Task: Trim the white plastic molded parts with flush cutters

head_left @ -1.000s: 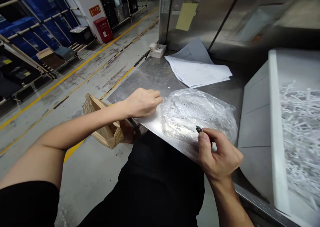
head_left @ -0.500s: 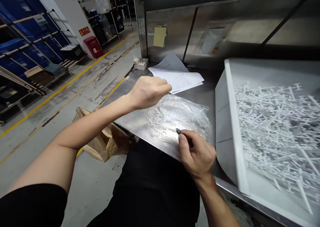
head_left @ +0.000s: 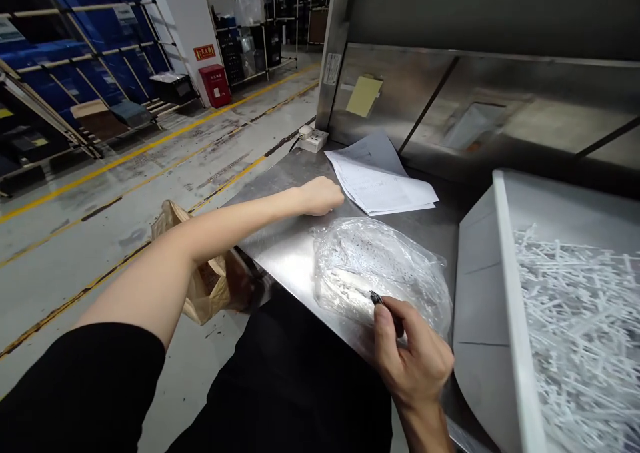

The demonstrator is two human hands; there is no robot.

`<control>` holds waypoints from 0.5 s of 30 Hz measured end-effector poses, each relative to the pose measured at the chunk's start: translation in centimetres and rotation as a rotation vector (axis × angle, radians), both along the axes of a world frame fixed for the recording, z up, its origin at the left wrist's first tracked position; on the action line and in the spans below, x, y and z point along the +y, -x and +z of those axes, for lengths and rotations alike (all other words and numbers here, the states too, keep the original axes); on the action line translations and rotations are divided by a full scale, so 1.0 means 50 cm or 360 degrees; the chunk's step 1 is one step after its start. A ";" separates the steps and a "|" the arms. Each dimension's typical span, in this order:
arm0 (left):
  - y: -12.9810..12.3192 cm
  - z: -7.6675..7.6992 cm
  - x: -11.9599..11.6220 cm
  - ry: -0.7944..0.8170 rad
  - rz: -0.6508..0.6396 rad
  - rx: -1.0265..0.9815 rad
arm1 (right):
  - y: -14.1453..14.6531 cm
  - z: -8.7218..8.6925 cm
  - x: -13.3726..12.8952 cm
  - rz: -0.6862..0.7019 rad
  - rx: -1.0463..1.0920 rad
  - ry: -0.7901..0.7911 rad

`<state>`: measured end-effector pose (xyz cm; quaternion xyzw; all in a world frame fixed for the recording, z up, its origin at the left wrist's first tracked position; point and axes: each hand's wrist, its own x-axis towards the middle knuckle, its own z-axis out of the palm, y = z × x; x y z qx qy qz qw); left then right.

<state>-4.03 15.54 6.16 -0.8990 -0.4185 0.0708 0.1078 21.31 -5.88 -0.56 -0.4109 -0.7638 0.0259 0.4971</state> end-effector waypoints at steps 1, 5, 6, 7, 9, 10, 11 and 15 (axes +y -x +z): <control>-0.007 -0.004 0.003 0.0006 -0.0017 0.0005 | -0.001 -0.002 0.000 -0.0016 -0.0006 0.0011; -0.037 -0.019 0.012 0.0045 -0.0090 0.0038 | -0.006 -0.010 -0.001 -0.0047 -0.0038 0.0048; -0.045 -0.022 0.013 0.0055 -0.0105 0.0047 | -0.006 -0.011 -0.001 -0.0043 -0.0044 0.0050; -0.052 -0.024 0.015 0.0064 -0.0118 0.0054 | -0.006 -0.012 -0.001 -0.0039 -0.0050 0.0052; -0.063 -0.024 0.021 0.0080 -0.0132 0.0062 | -0.006 -0.012 -0.002 -0.0043 -0.0050 0.0059; -0.065 -0.022 0.025 0.0086 -0.0134 0.0066 | -0.006 -0.011 -0.003 -0.0049 -0.0045 0.0065; -0.065 -0.018 0.028 0.0095 -0.0135 0.0072 | -0.005 -0.010 -0.004 -0.0056 -0.0039 0.0073; -0.043 0.004 0.037 0.0139 -0.0130 0.0098 | -0.006 -0.007 -0.007 -0.0047 -0.0029 0.0085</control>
